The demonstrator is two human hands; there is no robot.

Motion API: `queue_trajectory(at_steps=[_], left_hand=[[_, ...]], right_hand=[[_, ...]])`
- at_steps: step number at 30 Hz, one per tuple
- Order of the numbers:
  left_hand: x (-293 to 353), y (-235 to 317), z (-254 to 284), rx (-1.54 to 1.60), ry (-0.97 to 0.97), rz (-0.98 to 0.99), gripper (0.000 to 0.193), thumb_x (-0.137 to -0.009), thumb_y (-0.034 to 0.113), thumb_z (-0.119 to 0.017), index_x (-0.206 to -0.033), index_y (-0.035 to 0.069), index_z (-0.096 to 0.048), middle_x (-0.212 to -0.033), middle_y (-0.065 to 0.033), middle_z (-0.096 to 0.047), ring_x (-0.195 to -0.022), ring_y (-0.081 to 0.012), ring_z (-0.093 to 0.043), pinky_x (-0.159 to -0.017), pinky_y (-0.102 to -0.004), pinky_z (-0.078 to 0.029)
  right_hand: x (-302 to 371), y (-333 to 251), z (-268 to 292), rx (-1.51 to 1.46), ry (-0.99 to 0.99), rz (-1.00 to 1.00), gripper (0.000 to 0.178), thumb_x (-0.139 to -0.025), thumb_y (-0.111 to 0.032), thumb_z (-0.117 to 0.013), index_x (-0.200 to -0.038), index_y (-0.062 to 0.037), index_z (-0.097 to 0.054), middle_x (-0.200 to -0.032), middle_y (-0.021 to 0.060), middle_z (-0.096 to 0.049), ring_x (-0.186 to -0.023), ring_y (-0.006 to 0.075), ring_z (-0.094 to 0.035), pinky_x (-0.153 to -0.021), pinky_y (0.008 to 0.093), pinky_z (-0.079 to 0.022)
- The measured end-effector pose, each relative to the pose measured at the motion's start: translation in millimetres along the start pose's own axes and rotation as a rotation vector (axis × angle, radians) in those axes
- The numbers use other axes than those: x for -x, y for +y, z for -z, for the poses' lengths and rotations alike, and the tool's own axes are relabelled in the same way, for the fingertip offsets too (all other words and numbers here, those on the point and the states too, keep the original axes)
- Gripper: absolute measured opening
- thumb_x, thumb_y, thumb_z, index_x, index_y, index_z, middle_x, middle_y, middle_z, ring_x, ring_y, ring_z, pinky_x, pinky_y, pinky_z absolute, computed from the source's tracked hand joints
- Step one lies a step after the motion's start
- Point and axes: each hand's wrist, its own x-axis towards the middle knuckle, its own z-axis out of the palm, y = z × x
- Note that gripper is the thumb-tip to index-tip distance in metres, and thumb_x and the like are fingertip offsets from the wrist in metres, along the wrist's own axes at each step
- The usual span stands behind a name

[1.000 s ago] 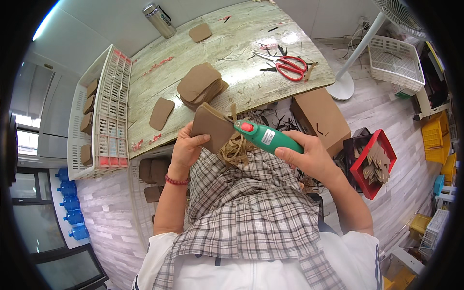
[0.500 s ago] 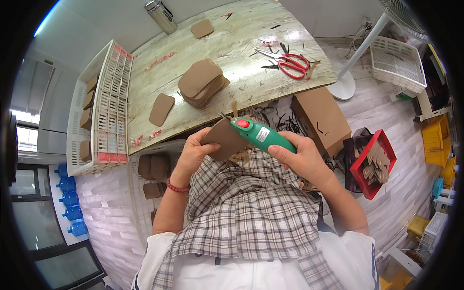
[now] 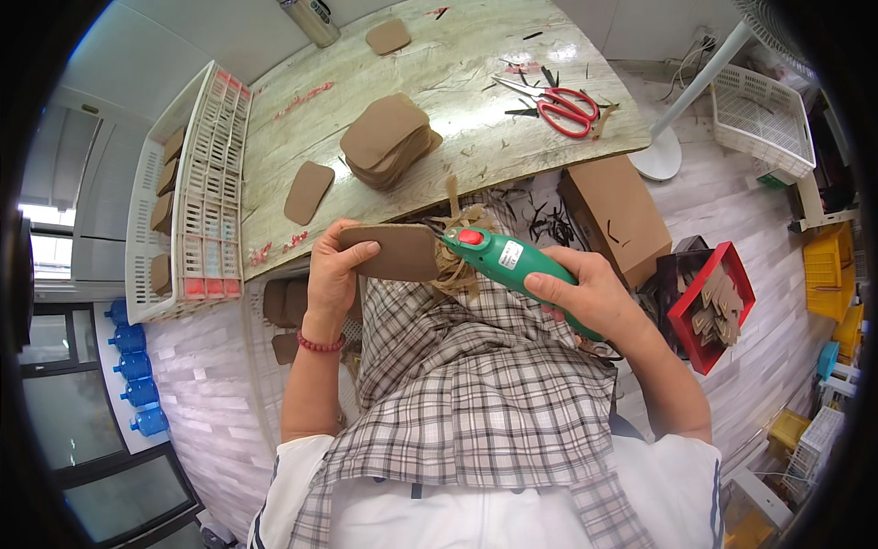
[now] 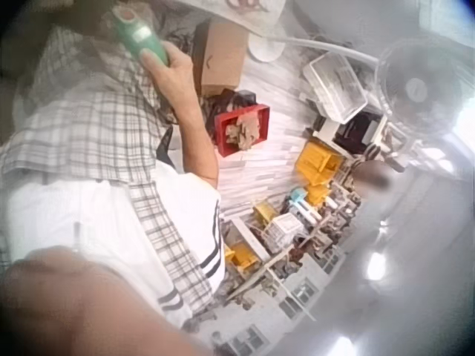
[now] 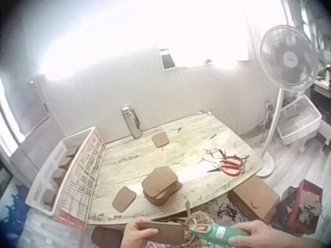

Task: The person uses a green rotary tool to trim the edges of small brown cardboard pieces one by one. They pick up each piece from a stack, smooth the edges with the tool, and place the finished piece into a white basket.

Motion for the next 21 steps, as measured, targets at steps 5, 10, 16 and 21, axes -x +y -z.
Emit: queue_trajectory(at_steps=[5, 10, 16, 21], left_hand=[[0, 2, 1, 0.004, -0.027, 0.038, 0.019, -0.077, -0.005, -0.072, -0.094, 0.001, -0.066, -0.088, -0.0064, -0.071, -0.077, -0.0116, -0.065, -0.073, -0.0259, -0.053], [-1, 3, -2, -0.044, -0.063, 0.070, 0.019, -0.076, -0.006, -0.072, -0.093, 0.000, -0.066, -0.087, -0.0072, -0.070, -0.075, -0.0119, -0.066, -0.071, -0.0257, -0.054], [-1, 4, -9, -0.142, -0.093, 0.153, 0.018, -0.076, -0.004, -0.072, -0.093, -0.001, -0.066, -0.086, -0.0067, -0.070, -0.075, -0.0118, -0.065, -0.071, -0.0256, -0.053], [-1, 7, -16, -0.203, -0.175, 0.192, 0.018, -0.075, -0.003, -0.074, -0.091, 0.000, -0.067, -0.084, -0.0052, -0.070, -0.074, -0.0105, -0.064, -0.071, -0.0243, -0.052]], right_hand=[[0, -2, -1, -0.020, -0.012, -0.046, 0.040, -0.090, -0.029, -0.067, -0.112, 0.0041, -0.060, -0.076, 0.0024, -0.057, -0.061, 0.0070, -0.053, -0.053, 0.0230, -0.045], [0, -2, -2, 0.086, -0.002, -0.037, 0.042, -0.090, -0.031, -0.066, -0.112, 0.0037, -0.059, -0.073, 0.0009, -0.056, -0.060, 0.0063, -0.052, -0.053, 0.0225, -0.045], [0, -4, 0, 0.142, -0.007, -0.086, 0.043, -0.087, -0.032, -0.070, -0.113, 0.0014, -0.062, -0.080, 0.0019, -0.062, -0.067, 0.0062, -0.057, -0.057, 0.0225, -0.049], [-1, -2, -4, 0.125, -0.025, -0.084, 0.042, -0.087, -0.032, -0.071, -0.112, 0.0013, -0.063, -0.079, 0.0020, -0.061, -0.065, 0.0058, -0.055, -0.056, 0.0221, -0.047]])
